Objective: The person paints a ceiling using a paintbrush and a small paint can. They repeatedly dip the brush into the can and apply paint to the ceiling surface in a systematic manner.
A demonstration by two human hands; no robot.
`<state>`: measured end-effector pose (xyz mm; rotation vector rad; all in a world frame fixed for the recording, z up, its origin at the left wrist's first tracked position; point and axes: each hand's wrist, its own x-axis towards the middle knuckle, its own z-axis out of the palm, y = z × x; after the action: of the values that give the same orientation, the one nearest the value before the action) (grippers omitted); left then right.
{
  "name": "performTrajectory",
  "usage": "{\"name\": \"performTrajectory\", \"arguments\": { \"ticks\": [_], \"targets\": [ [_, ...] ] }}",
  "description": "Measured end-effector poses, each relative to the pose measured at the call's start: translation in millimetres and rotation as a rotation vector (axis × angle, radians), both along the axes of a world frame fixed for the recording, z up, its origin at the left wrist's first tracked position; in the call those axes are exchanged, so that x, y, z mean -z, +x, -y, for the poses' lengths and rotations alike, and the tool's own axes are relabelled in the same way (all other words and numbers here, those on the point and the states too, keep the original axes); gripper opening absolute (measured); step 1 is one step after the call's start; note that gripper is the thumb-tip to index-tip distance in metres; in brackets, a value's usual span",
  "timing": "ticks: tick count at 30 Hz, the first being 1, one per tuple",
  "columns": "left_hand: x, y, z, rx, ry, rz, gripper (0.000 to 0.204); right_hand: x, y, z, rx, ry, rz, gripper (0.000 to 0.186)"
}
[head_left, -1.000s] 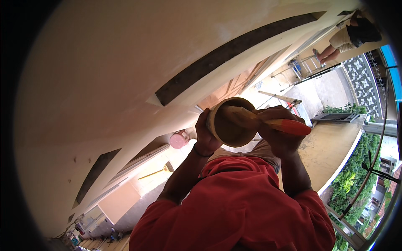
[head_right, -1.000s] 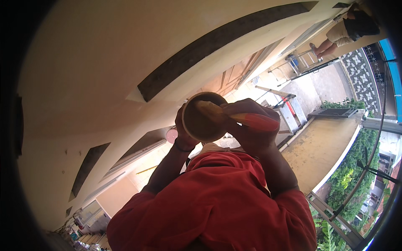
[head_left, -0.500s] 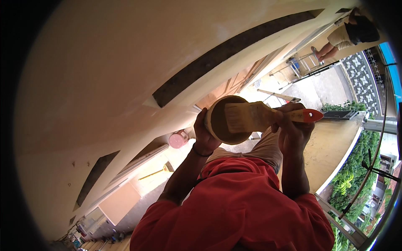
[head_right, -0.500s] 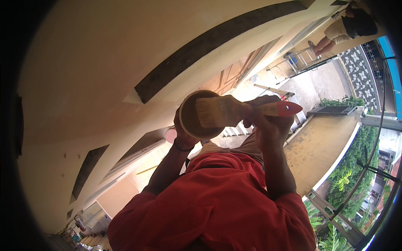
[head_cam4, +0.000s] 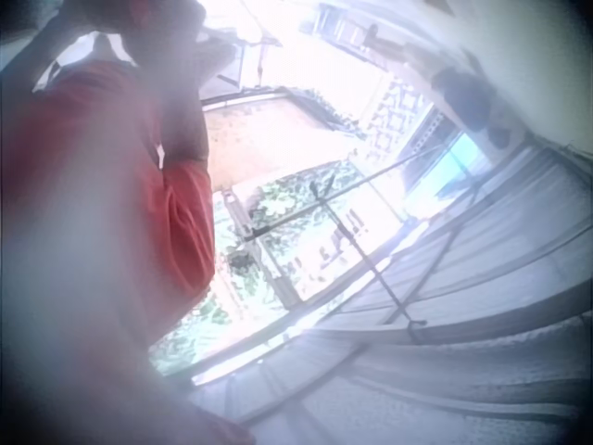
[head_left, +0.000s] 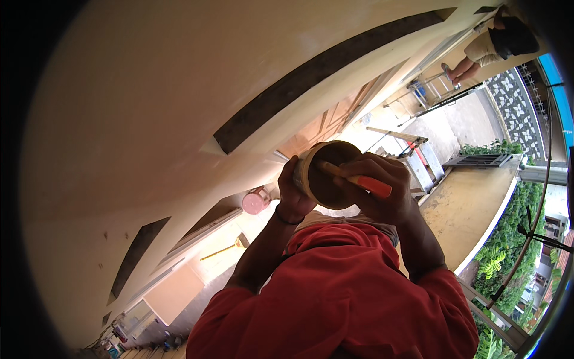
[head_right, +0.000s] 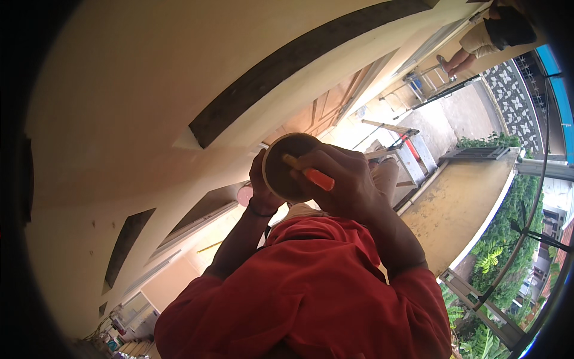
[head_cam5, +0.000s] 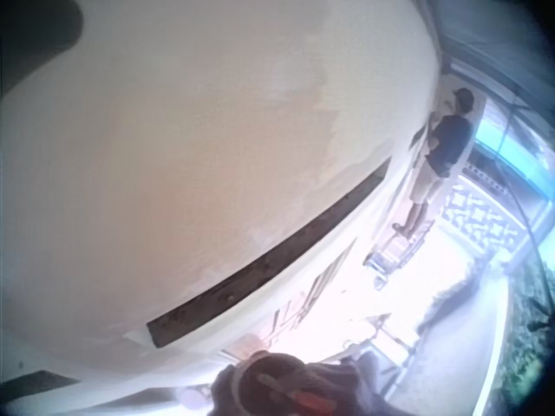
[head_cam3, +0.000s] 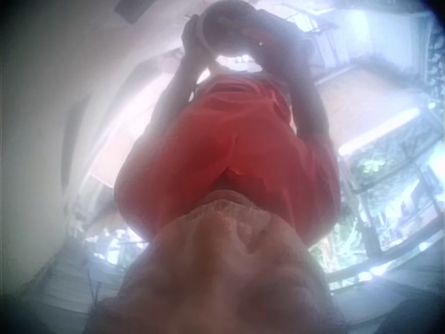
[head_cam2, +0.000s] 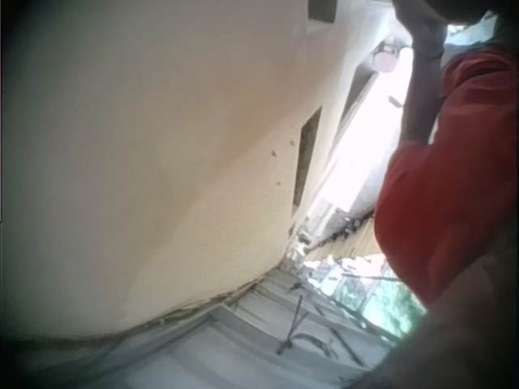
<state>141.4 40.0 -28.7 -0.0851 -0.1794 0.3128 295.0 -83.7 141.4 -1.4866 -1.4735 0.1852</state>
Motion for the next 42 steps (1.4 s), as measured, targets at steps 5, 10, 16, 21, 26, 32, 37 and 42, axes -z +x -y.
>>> {"name": "performTrajectory", "arguments": {
  "ticks": [5, 10, 16, 21, 26, 32, 37, 42],
  "targets": [
    [2.1, -5.9, 1.5, -0.025, 0.028, -0.056, 0.07, 3.9, -1.2, 21.7, 0.134, -0.038, -0.419, 0.023],
    [2.8, -6.3, 0.3, -0.042, 0.046, -0.105, 0.071, 9.1, 7.9, 36.3, 0.233, 0.198, -0.815, 0.026],
    [-2.2, 2.5, 1.9, -0.051, 0.092, -0.125, 0.07, 14.5, 12.1, 49.9, 0.252, 0.141, -0.785, 0.029],
    [-1.5, 1.8, 4.3, -0.052, 0.159, -0.272, 0.068, 24.4, 15.5, 54.2, 0.147, 0.178, -0.706, 0.033],
    [16.0, 7.8, 4.0, -0.028, 0.154, -0.306, 0.064, 25.8, 21.1, 65.7, 0.117, 0.209, -0.796, 0.028],
    [15.0, 15.7, 5.8, -0.02, 0.179, -0.312, 0.063, 25.9, 6.6, 55.2, 0.186, 0.484, -1.2, 0.023],
    [-9.1, 28.2, 4.0, -0.164, 0.598, -0.402, 0.065, 44.7, 14.6, 49.3, 0.252, 0.466, -1.256, 0.027],
    [-30.8, 41.5, 6.3, -0.2, 0.657, -0.621, 0.106, 51.8, 30.8, 51.6, 0.271, 0.329, -1.42, 0.024]
  ]
}}
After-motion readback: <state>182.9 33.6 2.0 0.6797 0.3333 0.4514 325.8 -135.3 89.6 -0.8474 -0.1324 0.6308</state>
